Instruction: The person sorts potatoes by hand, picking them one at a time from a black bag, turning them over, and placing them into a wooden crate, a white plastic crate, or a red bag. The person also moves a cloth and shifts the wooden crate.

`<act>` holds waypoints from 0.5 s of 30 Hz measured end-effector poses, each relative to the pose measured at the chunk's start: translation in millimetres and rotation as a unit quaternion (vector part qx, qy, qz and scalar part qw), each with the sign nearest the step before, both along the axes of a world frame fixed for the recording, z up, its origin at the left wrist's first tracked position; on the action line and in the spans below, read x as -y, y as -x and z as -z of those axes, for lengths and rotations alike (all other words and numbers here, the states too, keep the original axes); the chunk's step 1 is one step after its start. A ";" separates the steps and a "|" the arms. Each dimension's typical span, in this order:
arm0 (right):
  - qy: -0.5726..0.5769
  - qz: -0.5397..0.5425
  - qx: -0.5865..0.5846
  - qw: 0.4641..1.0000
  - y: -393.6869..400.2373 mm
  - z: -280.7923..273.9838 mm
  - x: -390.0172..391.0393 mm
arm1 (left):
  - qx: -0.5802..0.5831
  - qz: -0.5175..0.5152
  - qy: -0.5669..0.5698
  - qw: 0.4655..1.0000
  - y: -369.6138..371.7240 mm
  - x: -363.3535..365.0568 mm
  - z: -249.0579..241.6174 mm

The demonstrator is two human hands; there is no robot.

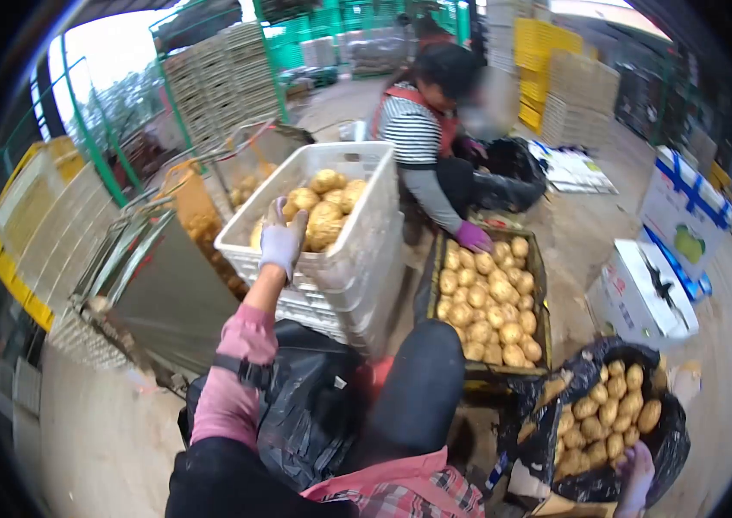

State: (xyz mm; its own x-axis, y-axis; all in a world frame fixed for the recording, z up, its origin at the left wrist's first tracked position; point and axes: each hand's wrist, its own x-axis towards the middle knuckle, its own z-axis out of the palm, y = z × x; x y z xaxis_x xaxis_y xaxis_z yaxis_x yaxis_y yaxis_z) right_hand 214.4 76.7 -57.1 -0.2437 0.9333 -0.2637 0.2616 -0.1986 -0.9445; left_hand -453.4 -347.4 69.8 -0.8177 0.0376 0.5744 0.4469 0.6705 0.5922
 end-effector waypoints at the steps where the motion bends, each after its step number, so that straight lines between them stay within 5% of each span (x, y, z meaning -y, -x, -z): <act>1: -0.007 -0.152 -0.045 0.987 -20.4 35.3 -29.0 | -0.013 0.079 -0.021 0.997 -14.3 -15.5 5.2; 3: -0.133 -0.199 0.099 0.966 31.1 19.2 8.9 | 0.058 0.267 -0.109 0.956 -63.7 -77.0 20.0; 4: -0.290 -0.245 0.237 0.894 21.6 60.3 -6.2 | 0.149 0.359 -0.167 0.906 -103.3 -109.8 20.7; 5: -0.240 -0.313 0.383 0.835 40.2 23.2 10.5 | 0.213 0.437 -0.176 0.856 -137.4 -142.2 27.2; 8: -0.036 -0.402 0.621 0.672 21.3 54.9 5.1 | 0.339 0.579 -0.133 0.730 -229.7 -210.3 52.4; 10: -0.043 -0.313 0.626 0.713 -26.5 90.9 -2.2 | 0.329 0.659 0.003 0.676 -271.6 -239.7 69.0; 13: -0.095 -0.250 0.452 0.851 -68.0 38.0 22.3 | 0.378 0.730 0.063 0.565 -316.0 -270.8 87.3; 15: -0.096 -0.236 0.469 0.846 -77.0 9.9 36.9 | 0.382 0.747 0.113 0.532 -329.6 -287.8 101.4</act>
